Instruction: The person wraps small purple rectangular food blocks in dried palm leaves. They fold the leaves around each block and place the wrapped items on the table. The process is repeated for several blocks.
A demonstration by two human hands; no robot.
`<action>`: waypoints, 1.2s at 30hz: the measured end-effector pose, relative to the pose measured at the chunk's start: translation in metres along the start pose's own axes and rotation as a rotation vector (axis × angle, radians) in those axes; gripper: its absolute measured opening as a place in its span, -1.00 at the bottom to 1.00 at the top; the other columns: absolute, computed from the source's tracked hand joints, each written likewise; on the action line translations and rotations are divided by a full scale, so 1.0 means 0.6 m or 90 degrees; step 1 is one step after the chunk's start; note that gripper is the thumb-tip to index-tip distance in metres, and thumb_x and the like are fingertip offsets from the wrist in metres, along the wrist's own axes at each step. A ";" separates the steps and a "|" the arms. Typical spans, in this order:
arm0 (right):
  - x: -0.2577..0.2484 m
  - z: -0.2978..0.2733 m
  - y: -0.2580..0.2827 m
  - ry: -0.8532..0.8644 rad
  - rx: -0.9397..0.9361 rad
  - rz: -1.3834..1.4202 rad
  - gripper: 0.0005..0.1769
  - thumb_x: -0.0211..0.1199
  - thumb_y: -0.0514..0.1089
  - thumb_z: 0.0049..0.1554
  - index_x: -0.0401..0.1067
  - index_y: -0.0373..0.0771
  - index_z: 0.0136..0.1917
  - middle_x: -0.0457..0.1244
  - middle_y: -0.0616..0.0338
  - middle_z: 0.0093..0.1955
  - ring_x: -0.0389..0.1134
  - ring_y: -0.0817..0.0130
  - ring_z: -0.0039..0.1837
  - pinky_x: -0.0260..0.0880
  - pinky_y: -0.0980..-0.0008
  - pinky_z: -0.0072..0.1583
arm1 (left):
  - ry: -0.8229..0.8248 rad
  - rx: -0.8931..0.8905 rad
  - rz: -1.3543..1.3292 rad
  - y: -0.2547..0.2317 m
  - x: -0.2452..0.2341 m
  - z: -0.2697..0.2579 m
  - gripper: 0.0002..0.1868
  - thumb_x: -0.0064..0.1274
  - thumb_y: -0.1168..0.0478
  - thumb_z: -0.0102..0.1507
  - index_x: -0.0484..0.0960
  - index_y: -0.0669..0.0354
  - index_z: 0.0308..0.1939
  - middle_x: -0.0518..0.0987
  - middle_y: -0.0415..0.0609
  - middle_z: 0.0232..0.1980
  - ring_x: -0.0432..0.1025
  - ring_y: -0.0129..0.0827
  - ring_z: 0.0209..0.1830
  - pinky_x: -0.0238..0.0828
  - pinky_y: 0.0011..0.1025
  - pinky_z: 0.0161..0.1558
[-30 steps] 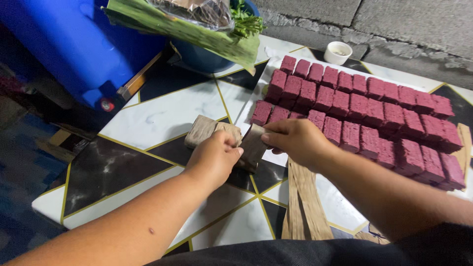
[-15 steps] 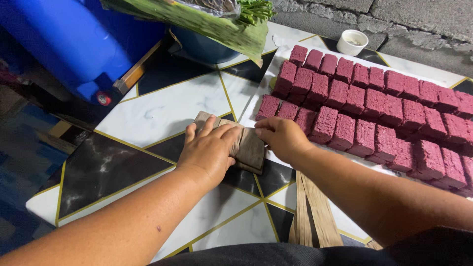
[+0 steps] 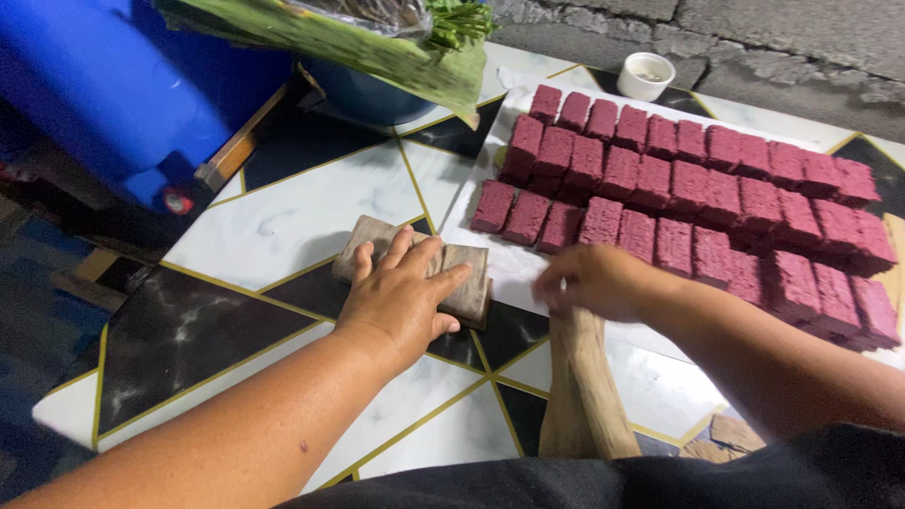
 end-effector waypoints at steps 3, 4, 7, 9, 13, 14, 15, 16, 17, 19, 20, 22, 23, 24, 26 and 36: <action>0.025 -0.053 0.034 0.104 -0.189 -0.109 -0.71 0.42 -0.17 -0.03 0.63 -0.03 0.02 0.42 0.22 0.08 0.36 0.25 0.27 0.32 0.26 0.34 | -0.048 0.021 -0.016 -0.019 -0.006 -0.001 -0.22 0.27 -0.07 0.08 0.42 -0.35 0.41 0.20 -0.05 0.56 -0.14 0.00 0.63 -0.31 0.21 0.40; 0.031 -0.067 0.033 0.129 -0.141 -0.108 -0.62 0.36 -0.26 -0.08 0.64 0.01 0.02 0.37 0.23 0.15 0.29 0.24 0.33 0.30 0.27 0.36 | -0.052 0.027 -0.016 -0.025 -0.006 -0.001 -0.23 0.26 -0.08 0.09 0.43 -0.35 0.41 0.21 -0.06 0.55 -0.12 -0.02 0.61 -0.28 0.20 0.41; 0.037 -0.106 0.046 0.194 -0.021 -0.135 -0.38 0.29 -0.43 -0.17 0.63 0.14 0.09 0.22 0.29 0.33 0.11 0.24 0.49 0.20 0.28 0.44 | -0.067 0.045 -0.018 -0.040 -0.010 0.000 -0.25 0.25 -0.09 0.10 0.44 -0.33 0.40 0.25 -0.05 0.53 -0.07 -0.05 0.58 -0.23 0.15 0.42; 0.036 -0.117 0.063 0.226 0.029 -0.196 -0.30 0.37 -0.39 -0.14 0.56 0.24 0.20 0.11 0.35 0.40 0.02 0.24 0.53 0.08 0.28 0.51 | -0.079 0.052 -0.026 -0.049 -0.015 0.002 -0.26 0.25 -0.09 0.10 0.46 -0.29 0.38 0.27 -0.03 0.52 -0.06 -0.03 0.60 -0.23 0.14 0.40; 0.036 -0.133 0.095 0.224 0.046 -0.230 -0.28 0.47 -0.30 -0.13 0.49 0.28 0.25 0.05 0.32 0.40 0.01 0.23 0.53 0.08 0.29 0.52 | -0.082 0.060 -0.048 -0.058 -0.021 -0.007 -0.26 0.26 -0.07 0.11 0.47 -0.18 0.37 0.28 -0.01 0.51 -0.02 -0.07 0.53 -0.16 0.10 0.39; 0.037 -0.134 0.099 0.214 0.044 -0.231 -0.29 0.49 -0.29 -0.13 0.49 0.28 0.23 0.05 0.32 0.39 0.02 0.24 0.53 0.08 0.29 0.52 | -0.079 0.058 -0.056 -0.060 -0.022 -0.011 -0.26 0.27 -0.06 0.10 0.48 -0.15 0.37 0.28 -0.01 0.51 -0.02 -0.08 0.53 -0.14 0.08 0.39; 0.039 -0.135 0.101 0.205 0.041 -0.232 -0.30 0.51 -0.29 -0.14 0.50 0.27 0.21 0.06 0.33 0.37 0.02 0.25 0.52 0.08 0.30 0.52 | -0.077 0.056 -0.065 -0.062 -0.022 -0.013 -0.26 0.27 -0.06 0.10 0.48 -0.12 0.36 0.28 -0.01 0.51 -0.01 -0.09 0.54 -0.11 0.06 0.38; 0.040 -0.135 0.101 0.197 0.035 -0.244 -0.35 0.52 -0.28 -0.14 0.51 0.25 0.18 0.06 0.32 0.38 0.03 0.24 0.52 0.11 0.29 0.50 | -0.081 0.062 -0.070 -0.066 -0.023 -0.016 -0.27 0.28 -0.05 0.09 0.49 -0.10 0.35 0.28 -0.01 0.49 0.00 -0.09 0.54 -0.10 0.05 0.39; 0.042 -0.135 0.100 0.189 0.028 -0.255 -0.39 0.53 -0.27 -0.13 0.52 0.22 0.15 0.06 0.32 0.38 0.03 0.24 0.52 0.13 0.28 0.49 | -0.086 0.069 -0.076 -0.069 -0.023 -0.020 -0.27 0.29 -0.05 0.09 0.50 -0.08 0.34 0.29 0.00 0.47 0.01 -0.10 0.54 -0.08 0.03 0.40; 0.046 -0.136 0.092 0.185 0.028 -0.278 -0.49 0.54 -0.23 -0.12 0.53 0.16 0.07 0.07 0.33 0.38 0.05 0.23 0.51 0.18 0.28 0.46 | -0.086 0.075 -0.092 -0.075 -0.020 -0.025 -0.27 0.30 -0.04 0.08 0.51 -0.05 0.32 0.30 0.00 0.47 0.02 -0.09 0.54 -0.07 0.01 0.41; 0.047 -0.135 0.086 0.190 0.035 -0.290 -0.55 0.54 -0.21 -0.11 0.52 0.13 0.03 0.07 0.33 0.37 0.06 0.23 0.50 0.20 0.28 0.45 | -0.083 0.075 -0.103 -0.078 -0.017 -0.027 -0.27 0.31 -0.04 0.08 0.51 -0.04 0.32 0.30 0.00 0.49 0.02 -0.08 0.54 -0.07 0.00 0.40; 0.045 -0.135 0.078 0.183 0.029 -0.302 -0.61 0.55 -0.14 -0.11 0.52 0.10 -0.01 0.09 0.32 0.35 0.07 0.22 0.47 0.23 0.26 0.41 | -0.104 0.104 -0.127 -0.087 -0.016 -0.033 -0.28 0.33 -0.03 0.07 0.52 0.03 0.28 0.34 0.04 0.47 0.07 -0.02 0.51 -0.01 -0.02 0.39; 0.041 -0.135 0.078 0.172 0.016 -0.302 -0.61 0.56 -0.10 -0.11 0.52 0.10 0.00 0.11 0.30 0.32 0.08 0.21 0.45 0.24 0.24 0.39 | -0.129 0.132 -0.139 -0.096 -0.017 -0.035 -0.29 0.35 -0.03 0.07 0.53 0.09 0.25 0.38 0.08 0.42 0.12 0.03 0.48 0.05 -0.05 0.37; 0.036 -0.135 0.080 0.160 0.003 -0.301 -0.60 0.57 -0.06 -0.12 0.52 0.09 0.00 0.13 0.28 0.30 0.09 0.19 0.42 0.25 0.22 0.36 | -0.154 0.161 -0.152 -0.102 -0.019 -0.038 -0.29 0.37 -0.04 0.06 0.54 0.15 0.21 0.41 0.13 0.38 0.17 0.08 0.45 0.10 -0.08 0.36; 0.024 -0.133 0.101 0.145 -0.116 -0.355 -0.80 0.53 -0.04 -0.08 0.54 0.02 -0.19 0.25 0.27 0.17 0.20 0.22 0.35 0.24 0.17 0.33 | -0.048 0.087 -0.271 -0.102 0.009 -0.029 -0.30 0.34 -0.06 0.11 0.53 0.12 0.26 0.52 0.09 0.28 0.36 0.00 0.32 0.28 -0.19 0.28; -0.081 -0.112 0.163 0.038 -0.148 -0.230 -0.87 0.49 -0.07 -0.10 0.59 -0.08 -0.28 0.43 0.23 -0.11 0.44 0.27 0.13 0.32 0.21 0.29 | 0.092 -0.085 -0.507 -0.145 0.080 0.008 -0.57 0.15 0.08 0.25 0.62 0.09 0.19 0.72 0.02 0.02 0.61 -0.36 -0.07 0.50 -0.40 0.03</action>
Point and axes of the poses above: each hand's wrist, its own z-axis towards the middle knuckle, its own x-axis out of the palm, y = z × x, the point moved 7 cm from there along z, towards the middle knuckle
